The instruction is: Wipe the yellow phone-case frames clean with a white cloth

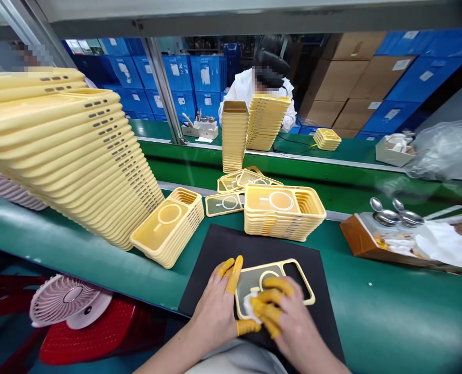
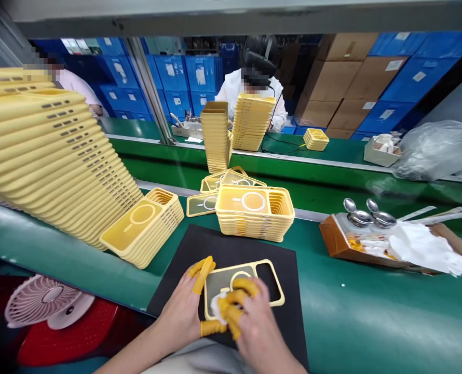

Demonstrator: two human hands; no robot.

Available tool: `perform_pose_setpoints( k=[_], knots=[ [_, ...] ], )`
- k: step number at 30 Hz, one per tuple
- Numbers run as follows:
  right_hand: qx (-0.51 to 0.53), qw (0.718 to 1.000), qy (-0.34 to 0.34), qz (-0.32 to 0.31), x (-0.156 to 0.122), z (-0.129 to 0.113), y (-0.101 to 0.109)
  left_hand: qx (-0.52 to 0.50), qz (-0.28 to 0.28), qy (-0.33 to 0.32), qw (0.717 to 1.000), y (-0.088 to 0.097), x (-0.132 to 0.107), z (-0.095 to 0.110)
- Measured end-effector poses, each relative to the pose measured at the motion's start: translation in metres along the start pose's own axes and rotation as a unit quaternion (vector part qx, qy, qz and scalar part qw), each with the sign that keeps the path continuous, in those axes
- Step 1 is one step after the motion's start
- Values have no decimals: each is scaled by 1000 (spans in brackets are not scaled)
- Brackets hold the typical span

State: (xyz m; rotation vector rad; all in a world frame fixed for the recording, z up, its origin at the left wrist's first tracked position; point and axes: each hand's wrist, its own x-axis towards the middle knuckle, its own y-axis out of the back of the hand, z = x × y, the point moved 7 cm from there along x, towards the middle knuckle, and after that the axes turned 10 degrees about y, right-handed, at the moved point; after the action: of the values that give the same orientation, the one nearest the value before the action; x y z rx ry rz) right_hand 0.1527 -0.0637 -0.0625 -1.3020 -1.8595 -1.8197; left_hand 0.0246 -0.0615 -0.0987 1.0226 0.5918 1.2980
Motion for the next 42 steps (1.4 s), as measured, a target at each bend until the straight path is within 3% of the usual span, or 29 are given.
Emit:
perform_pose_setpoints(
  k=[4,7,12,14,18,20,22,26,28,30,33,36,38,40,42],
  knots=[
    [-190,979,-69,32,-14,39,26,-8,-14,27,1000,2,5,1],
    [-233,966,-109,27,-18,42,30,8,-11,35,999,1,7,1],
    [-161,979,-106,63,-61,17,45,25,0,27,999,1,6,0],
    [-121,975,-158,100,-93,25,57,30,-3,12,999,1,7,4],
    [-44,902,-354,244,-150,67,77,23,-29,-30,999,-3,13,17],
    [-4,875,-395,280,-155,83,77,8,-39,-35,999,-6,16,21],
    [-5,889,-375,262,-137,88,72,-2,-43,-33,999,-8,17,23],
    [-103,965,-198,138,-59,66,51,-11,-38,-18,999,-9,14,21],
    [-145,976,-137,83,-28,49,36,-13,-35,-11,999,-9,12,22],
    [-158,980,-109,54,-15,35,27,-15,-30,-7,999,-7,12,23],
    [-125,988,-74,49,-34,19,31,-18,-23,-9,1000,-6,13,24],
    [-129,986,-74,69,-82,18,55,-17,-20,-17,999,-8,15,22],
    [-131,975,-129,126,-114,29,77,-30,-11,-25,999,-6,15,22],
    [-119,945,-221,212,-138,42,98,-78,5,-25,997,0,14,24],
    [-108,908,-289,282,-145,46,112,-199,-12,8,980,8,13,28]
  ],
)
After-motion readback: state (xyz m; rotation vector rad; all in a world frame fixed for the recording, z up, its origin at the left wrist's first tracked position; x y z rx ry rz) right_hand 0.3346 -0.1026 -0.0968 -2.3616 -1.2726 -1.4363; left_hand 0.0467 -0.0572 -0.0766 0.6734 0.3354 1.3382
